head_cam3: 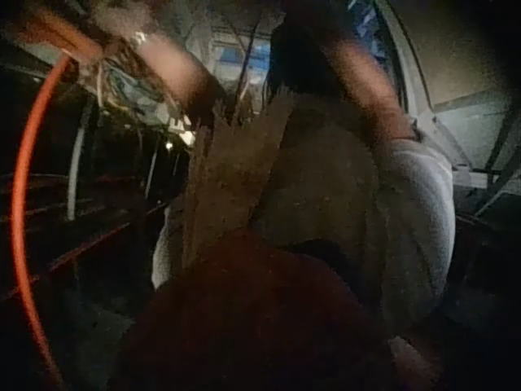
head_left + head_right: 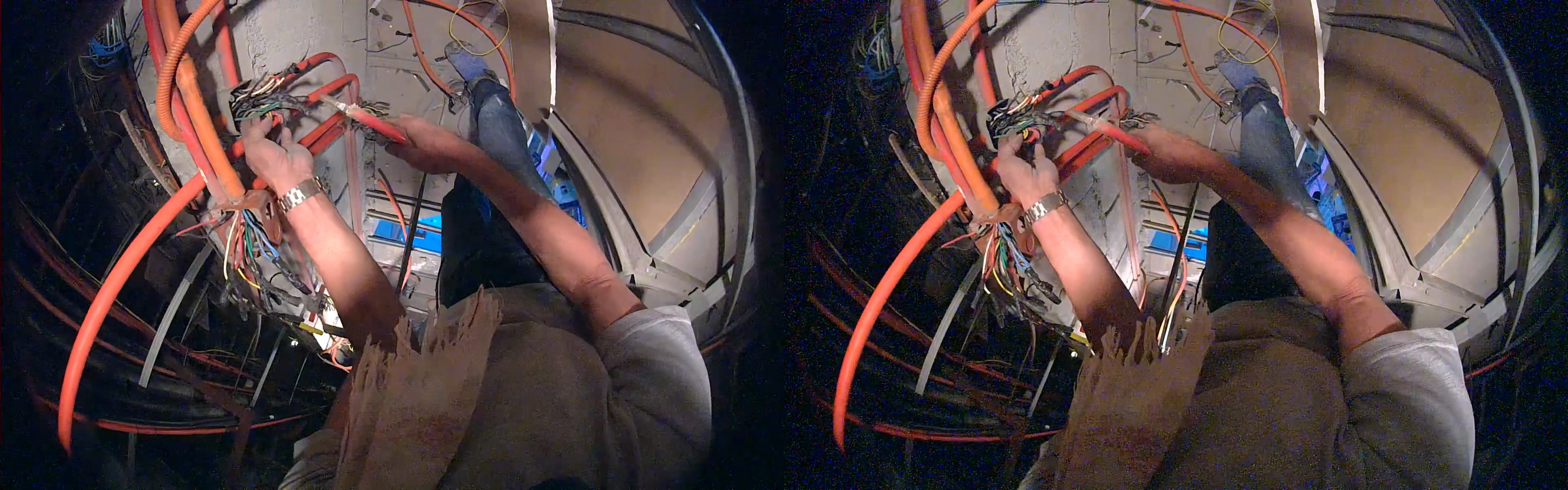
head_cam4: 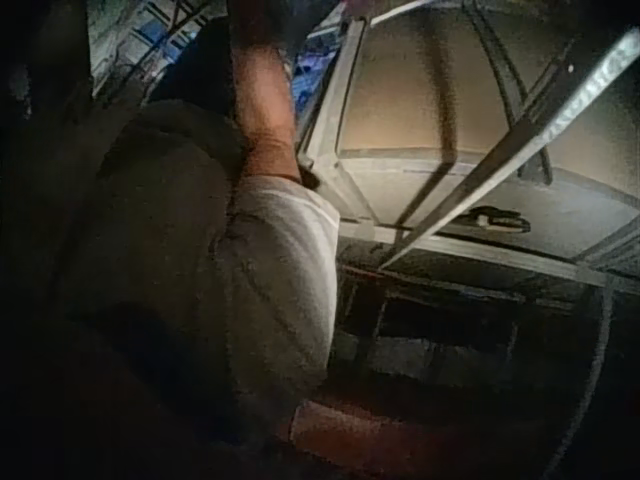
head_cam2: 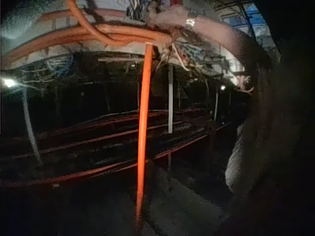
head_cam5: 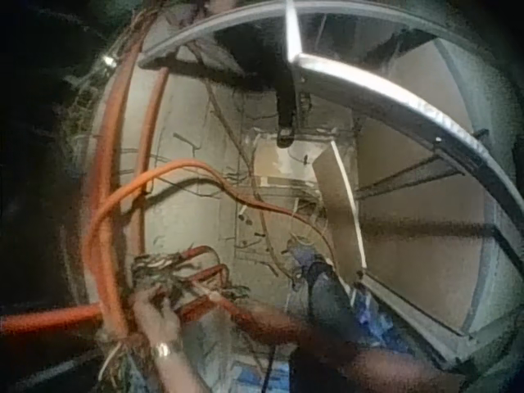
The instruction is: The person cuts and removes orange conduits using pliers and by hand, pulls and organizes the bundle of exposed electrical wires, and handles the wiring connections in the junction area.
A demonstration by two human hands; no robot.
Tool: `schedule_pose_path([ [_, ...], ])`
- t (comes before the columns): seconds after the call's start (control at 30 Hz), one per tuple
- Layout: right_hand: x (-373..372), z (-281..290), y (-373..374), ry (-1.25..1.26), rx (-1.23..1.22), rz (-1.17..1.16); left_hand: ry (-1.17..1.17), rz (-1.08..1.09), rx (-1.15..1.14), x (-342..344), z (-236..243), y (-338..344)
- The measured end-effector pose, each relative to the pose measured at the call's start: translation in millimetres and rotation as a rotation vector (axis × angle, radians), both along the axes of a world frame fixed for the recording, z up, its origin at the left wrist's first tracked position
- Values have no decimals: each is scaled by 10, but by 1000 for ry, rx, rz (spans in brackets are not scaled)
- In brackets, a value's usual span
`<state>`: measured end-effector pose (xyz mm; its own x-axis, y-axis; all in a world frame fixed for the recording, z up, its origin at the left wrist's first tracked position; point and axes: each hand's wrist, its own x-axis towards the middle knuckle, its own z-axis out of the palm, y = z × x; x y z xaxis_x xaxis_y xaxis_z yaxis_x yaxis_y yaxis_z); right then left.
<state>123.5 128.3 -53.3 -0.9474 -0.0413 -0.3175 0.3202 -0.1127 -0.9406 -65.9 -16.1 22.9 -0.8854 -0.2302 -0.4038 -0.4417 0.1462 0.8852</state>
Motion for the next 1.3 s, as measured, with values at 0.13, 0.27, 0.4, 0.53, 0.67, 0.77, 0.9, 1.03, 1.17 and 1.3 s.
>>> schedule_pose_path([
  [0.13,165,-84,-11,-139,-51,187,120,28,188,-65,-27,-25],
  [0.27,270,-47,-91,-67,-138,89,112,-10,199,-113,-251,-262],
  [0.4,71,245,-190,-237,-432,208,67,52,290,-127,36,-211],
  [0.53,-81,-57,-786,210,-297,-62,24,57,291,-109,42,-147],
  [0.67,-427,-134,-856,94,-256,76,38,75,262,-112,-39,-141],
  [0.77,-556,50,-788,-61,-447,-85,81,14,239,-115,-47,-232],
  [0.9,-645,391,-492,-272,-577,-17,64,80,123,-61,-7,-122],
  [1.03,-827,271,-483,-374,-709,-65,-22,54,180,-42,-37,-66],
  [1.17,-751,-11,-581,-344,-566,7,-11,107,127,-37,-30,-8],
  [1.3,-555,-110,-635,-91,-373,-50,68,-29,-31,-78,-40,-34],
])
